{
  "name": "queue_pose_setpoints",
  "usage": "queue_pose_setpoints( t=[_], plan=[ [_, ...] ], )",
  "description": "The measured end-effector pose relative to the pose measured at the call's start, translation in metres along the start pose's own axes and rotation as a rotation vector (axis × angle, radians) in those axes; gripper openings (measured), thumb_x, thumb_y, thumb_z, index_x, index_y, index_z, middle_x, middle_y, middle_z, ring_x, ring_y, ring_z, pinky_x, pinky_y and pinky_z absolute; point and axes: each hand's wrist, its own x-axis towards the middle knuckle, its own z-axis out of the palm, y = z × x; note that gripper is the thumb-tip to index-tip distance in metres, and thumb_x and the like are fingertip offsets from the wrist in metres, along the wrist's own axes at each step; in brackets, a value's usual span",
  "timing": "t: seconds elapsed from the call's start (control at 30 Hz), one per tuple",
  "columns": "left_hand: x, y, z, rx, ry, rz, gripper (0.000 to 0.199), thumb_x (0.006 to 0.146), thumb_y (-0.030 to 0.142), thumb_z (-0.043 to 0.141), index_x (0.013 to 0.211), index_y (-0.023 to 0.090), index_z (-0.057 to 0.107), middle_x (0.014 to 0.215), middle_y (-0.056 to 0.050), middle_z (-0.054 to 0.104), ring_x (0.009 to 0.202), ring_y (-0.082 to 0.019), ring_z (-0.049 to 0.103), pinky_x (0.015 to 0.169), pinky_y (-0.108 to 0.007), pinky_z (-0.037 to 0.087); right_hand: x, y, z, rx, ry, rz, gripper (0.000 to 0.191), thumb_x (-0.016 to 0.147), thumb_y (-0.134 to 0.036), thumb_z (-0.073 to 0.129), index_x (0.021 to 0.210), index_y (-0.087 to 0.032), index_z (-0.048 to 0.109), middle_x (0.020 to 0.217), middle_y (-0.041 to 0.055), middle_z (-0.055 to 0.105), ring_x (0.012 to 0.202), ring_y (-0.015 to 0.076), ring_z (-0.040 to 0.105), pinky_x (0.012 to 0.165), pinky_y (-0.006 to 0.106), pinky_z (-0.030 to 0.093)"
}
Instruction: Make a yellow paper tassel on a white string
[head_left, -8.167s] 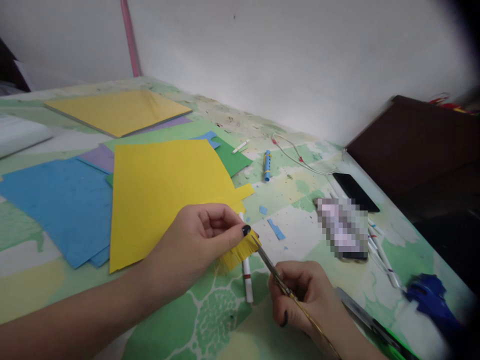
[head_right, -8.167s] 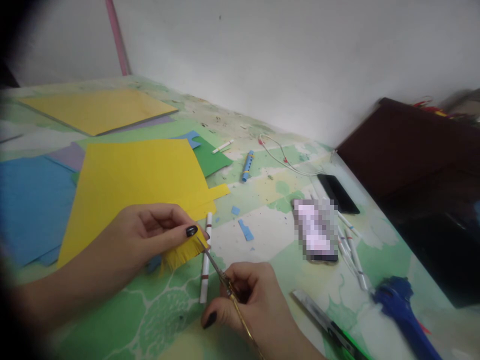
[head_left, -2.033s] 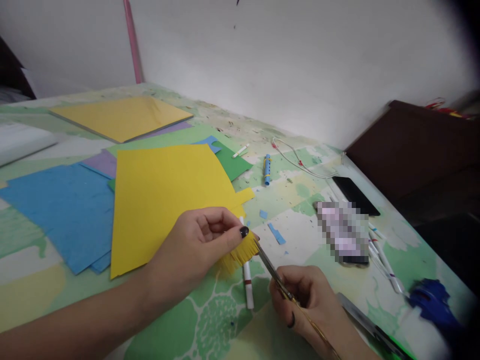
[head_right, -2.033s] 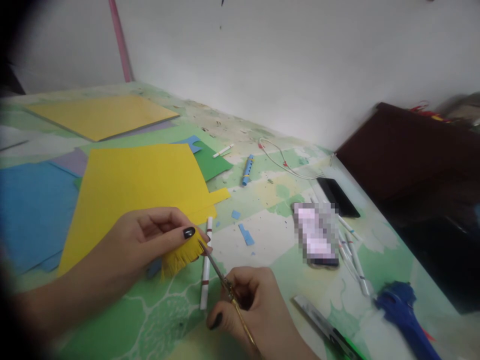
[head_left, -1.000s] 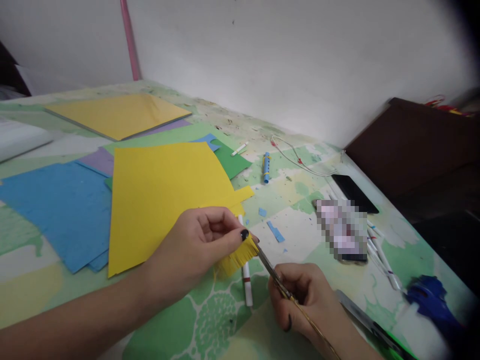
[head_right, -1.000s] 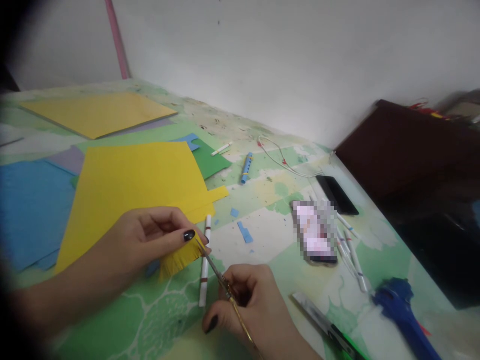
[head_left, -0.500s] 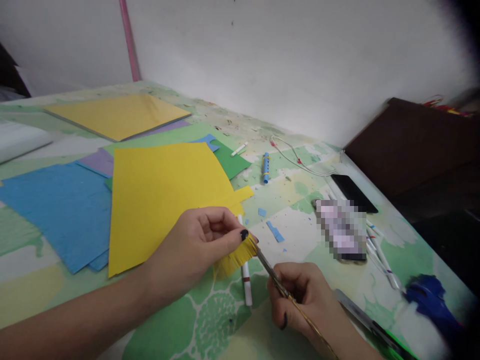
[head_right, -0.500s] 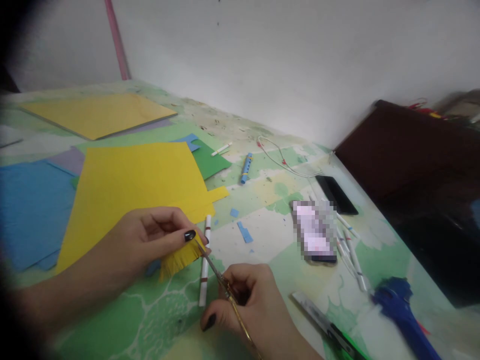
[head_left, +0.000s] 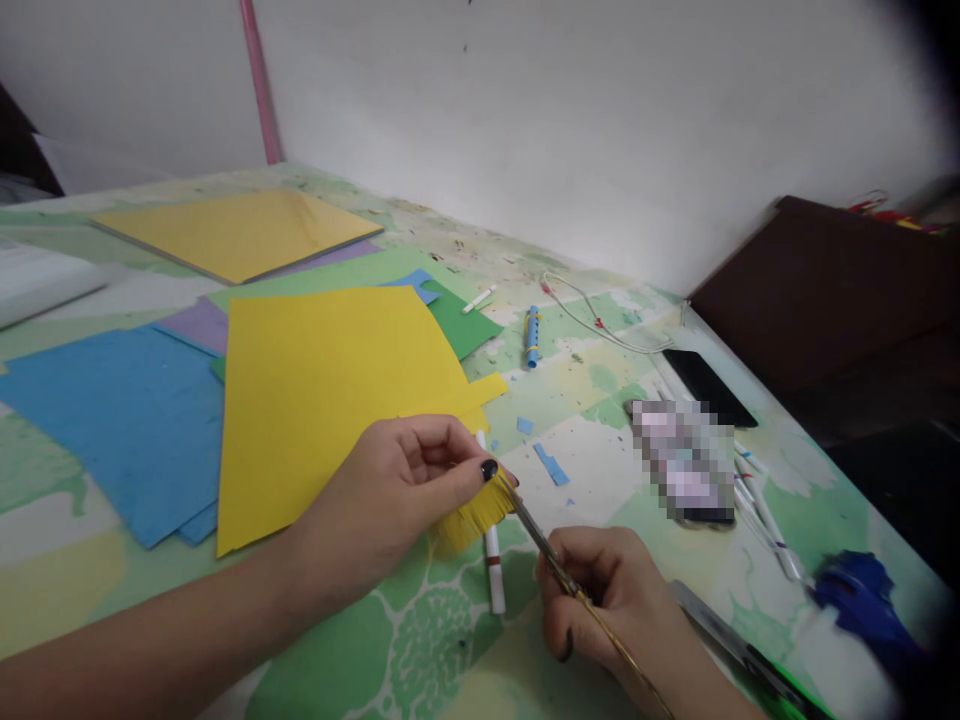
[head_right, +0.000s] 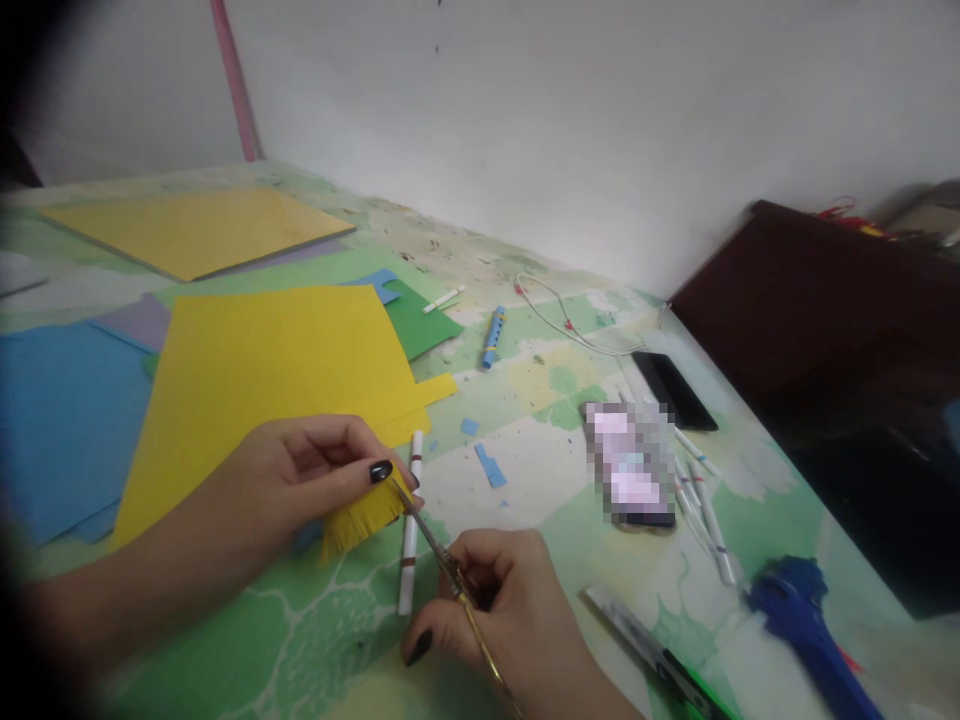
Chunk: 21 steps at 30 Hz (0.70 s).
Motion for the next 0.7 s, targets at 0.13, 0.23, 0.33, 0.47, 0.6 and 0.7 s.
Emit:
queue_pose_setpoints(
  t=[0.13,0.23,0.33,0.47,0.6,0.7],
  plan=[
    [0.0,0.0001,0.0006,-0.001,0.001,0.001,0.01,0.078,0.025,0.063,0.073,0.017,0.062,0.075,-0.002,0.071,0.074,-0.014,0.066,0.069,-0.021,0.049,-0.0004,-0.0013,-0.0003,-0.018,0.018,0.0,0.037,0.052,-0.035,0.076,0.045,-0.017,0.045,0.041,-0.0081,0.034,0.044,0.0048,0.025,0.041,0.022,0.016],
    [-0.0008,0.0007,0.0009,0.001,0.007,0.005,0.009,0.077,0.024,0.063,0.072,0.016,0.062,0.075,-0.003,0.071,0.073,-0.014,0.065,0.069,-0.021,0.048,-0.0003,-0.0023,-0.0003,-0.016,0.016,-0.013,0.037,0.053,-0.036,0.076,0.045,-0.017,0.046,0.042,-0.0076,0.036,0.044,0.005,0.026,0.042,0.021,0.017],
    [-0.0007,0.0011,0.0008,-0.011,0.006,0.001,0.009,0.076,0.024,0.063,0.072,0.016,0.061,0.074,-0.003,0.071,0.073,-0.015,0.066,0.069,-0.022,0.049,0.0005,-0.0022,0.0005,-0.008,0.014,-0.005,0.035,0.052,-0.034,0.076,0.045,-0.017,0.046,0.042,-0.0076,0.036,0.044,0.005,0.026,0.041,0.021,0.017],
    [0.0001,0.0001,-0.0002,-0.005,-0.002,0.002,0.011,0.076,0.025,0.064,0.071,0.016,0.061,0.073,-0.003,0.071,0.073,-0.016,0.066,0.068,-0.022,0.049,0.0018,0.0005,0.0007,-0.034,0.035,0.014,0.03,0.051,-0.03,0.071,0.044,-0.018,0.045,0.041,-0.0082,0.033,0.043,0.0052,0.025,0.041,0.021,0.015],
    [0.0008,-0.0014,-0.001,-0.009,-0.007,0.005,0.012,0.076,0.027,0.063,0.07,0.016,0.06,0.072,-0.002,0.069,0.072,-0.016,0.066,0.067,-0.023,0.048,0.003,0.0053,-0.0011,-0.038,0.028,-0.007,0.024,0.052,-0.025,0.067,0.045,-0.017,0.046,0.041,-0.0079,0.034,0.044,0.0054,0.025,0.04,0.021,0.015],
    [0.0017,-0.0021,-0.0007,-0.002,-0.001,0.014,0.012,0.075,0.026,0.064,0.069,0.016,0.06,0.072,-0.002,0.069,0.07,-0.015,0.065,0.065,-0.022,0.047,0.0034,0.0074,-0.0019,-0.025,0.011,-0.021,0.021,0.054,-0.021,0.066,0.047,-0.017,0.046,0.043,-0.0082,0.034,0.044,0.0053,0.024,0.041,0.021,0.015]
  ],
)
